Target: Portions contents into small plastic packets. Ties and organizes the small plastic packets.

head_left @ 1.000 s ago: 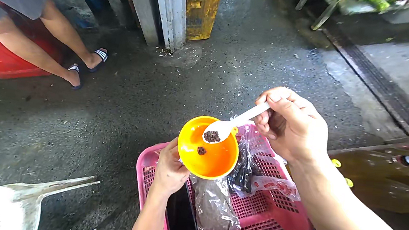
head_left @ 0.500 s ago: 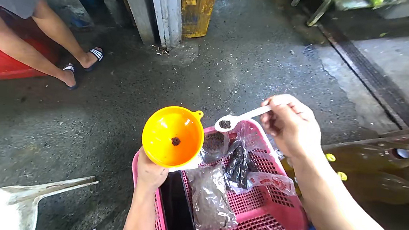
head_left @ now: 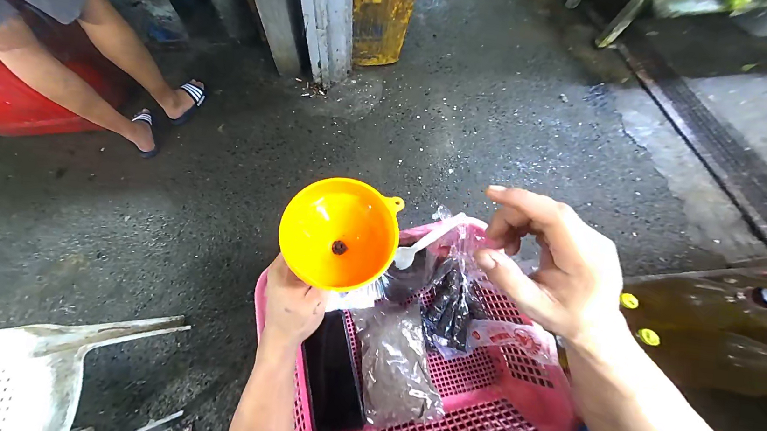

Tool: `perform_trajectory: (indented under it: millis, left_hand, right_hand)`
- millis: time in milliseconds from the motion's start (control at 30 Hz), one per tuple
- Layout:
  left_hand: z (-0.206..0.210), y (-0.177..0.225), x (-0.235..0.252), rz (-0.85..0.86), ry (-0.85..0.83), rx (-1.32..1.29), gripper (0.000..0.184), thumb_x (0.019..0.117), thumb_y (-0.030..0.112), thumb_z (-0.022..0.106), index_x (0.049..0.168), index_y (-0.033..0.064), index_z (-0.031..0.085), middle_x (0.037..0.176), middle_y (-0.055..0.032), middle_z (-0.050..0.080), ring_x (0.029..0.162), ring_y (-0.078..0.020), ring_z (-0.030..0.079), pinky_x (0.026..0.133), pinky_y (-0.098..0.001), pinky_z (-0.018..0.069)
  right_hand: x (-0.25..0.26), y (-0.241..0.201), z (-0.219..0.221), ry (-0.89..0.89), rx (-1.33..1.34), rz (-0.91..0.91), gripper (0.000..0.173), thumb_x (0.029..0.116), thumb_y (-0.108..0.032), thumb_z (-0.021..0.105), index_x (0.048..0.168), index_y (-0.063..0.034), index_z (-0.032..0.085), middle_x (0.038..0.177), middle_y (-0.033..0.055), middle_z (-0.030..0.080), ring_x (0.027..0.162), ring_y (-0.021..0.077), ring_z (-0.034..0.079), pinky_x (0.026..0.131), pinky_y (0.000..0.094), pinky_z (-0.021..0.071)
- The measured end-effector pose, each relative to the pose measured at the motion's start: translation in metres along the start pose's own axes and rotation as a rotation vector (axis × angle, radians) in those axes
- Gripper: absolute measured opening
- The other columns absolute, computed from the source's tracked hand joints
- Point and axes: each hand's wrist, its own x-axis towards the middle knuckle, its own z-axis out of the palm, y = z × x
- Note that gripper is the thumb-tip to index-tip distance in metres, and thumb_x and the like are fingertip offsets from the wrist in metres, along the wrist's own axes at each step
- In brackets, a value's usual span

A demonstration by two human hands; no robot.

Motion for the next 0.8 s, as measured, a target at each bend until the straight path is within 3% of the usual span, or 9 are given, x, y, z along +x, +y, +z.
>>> perform_trajectory:
  millis: [67,200,300,367,433,500,633,733,800]
  left_hand:
    - [0.004,0.007,0.006,0.035,0.017,0.028,0.022,0.0851,0.005,0.073,0.105,-0.0007,0.065,0.099,0.0069,0.073,0.098,0.0048,0.068,0.091,-0.0176,0.0579]
    - [0.004,0.029,0.021,0.022,-0.017,-0.038,0.021,0.0946,0.017,0.071,0.113,0.0083,0.067,0.103,0.005,0.075,0.097,-0.0057,0.072,0.09,-0.0264,0.0608]
    - [0.0,0.055,0.036,-0.043,-0.126,-0.132,0.02,0.1009,0.025,0.065,0.113,0.0103,0.071,0.107,0.0013,0.075,0.098,-0.0093,0.071,0.089,-0.0272,0.0595]
    - [-0.001,0.067,0.045,-0.034,-0.192,-0.158,0.021,0.1035,0.023,0.061,0.113,0.0086,0.072,0.112,-0.0014,0.074,0.1,-0.0106,0.07,0.09,-0.0278,0.0582]
    - [0.0,0.078,0.052,-0.008,-0.213,-0.148,0.021,0.1044,0.021,0.059,0.114,0.0076,0.072,0.113,-0.0031,0.074,0.102,-0.0123,0.07,0.091,-0.0289,0.0582]
    - [0.002,0.086,0.058,0.018,-0.205,-0.138,0.02,0.1034,0.02,0.061,0.115,0.0073,0.071,0.111,-0.0038,0.074,0.102,-0.0135,0.071,0.092,-0.0299,0.0584]
    - [0.006,0.099,0.051,0.043,-0.055,-0.141,0.035,0.0849,0.005,0.079,0.117,0.01,0.065,0.104,0.0029,0.077,0.097,-0.0105,0.074,0.09,-0.0299,0.0621]
    - [0.004,0.096,0.028,0.105,-0.04,-0.126,0.051,0.0796,0.02,0.086,0.123,0.0195,0.061,0.112,0.0197,0.071,0.107,0.0052,0.066,0.095,-0.021,0.0566]
    - [0.003,0.097,0.024,0.188,-0.107,-0.058,0.053,0.0807,0.028,0.085,0.125,0.0132,0.06,0.116,0.0144,0.069,0.11,0.0071,0.063,0.097,-0.0189,0.054]
  right_hand:
    - [0.003,-0.014,0.005,0.003,0.136,-0.054,0.041,0.1028,-0.036,0.058,0.137,-0.0152,0.055,0.084,-0.0009,0.064,0.072,0.0035,0.061,0.064,0.0208,0.0546]
    - [-0.003,-0.006,0.043,-0.132,0.329,0.039,0.034,0.1008,-0.033,0.064,0.12,-0.0059,0.068,0.089,0.0011,0.068,0.075,0.003,0.063,0.065,0.0203,0.0558]
    - [-0.003,0.003,0.067,-0.415,0.409,0.171,0.06,0.0958,-0.048,0.068,0.141,-0.0096,0.06,0.119,0.0065,0.068,0.1,0.0105,0.066,0.085,0.0307,0.0579]
    - [-0.003,0.0,0.075,-0.485,0.496,0.147,0.054,0.0975,-0.042,0.069,0.14,-0.0093,0.061,0.128,0.0079,0.067,0.112,0.0122,0.065,0.096,0.032,0.0549]
    - [-0.004,-0.004,0.08,-0.405,0.556,0.096,0.028,0.1004,-0.028,0.067,0.116,-0.0067,0.074,0.116,0.0063,0.073,0.11,0.01,0.067,0.098,0.0284,0.0542]
    - [-0.003,-0.005,0.079,-0.346,0.575,0.094,0.021,0.1011,-0.024,0.066,0.101,-0.0067,0.077,0.104,0.0033,0.074,0.105,0.0065,0.067,0.096,0.0241,0.0531]
    - [-0.008,-0.004,0.071,-0.264,0.527,0.108,0.02,0.1006,-0.025,0.066,0.099,-0.0079,0.076,0.1,0.0017,0.074,0.1,0.0054,0.066,0.092,0.0228,0.0532]
    - [-0.01,-0.008,0.064,-0.15,0.463,0.083,0.018,0.0986,-0.024,0.067,0.096,-0.0081,0.076,0.097,0.0,0.074,0.099,0.0031,0.066,0.092,0.0193,0.0519]
    - [-0.006,-0.021,0.05,-0.096,0.45,0.095,0.016,0.0951,-0.019,0.067,0.092,-0.0055,0.075,0.093,0.0022,0.075,0.094,0.0033,0.067,0.089,0.0165,0.0509]
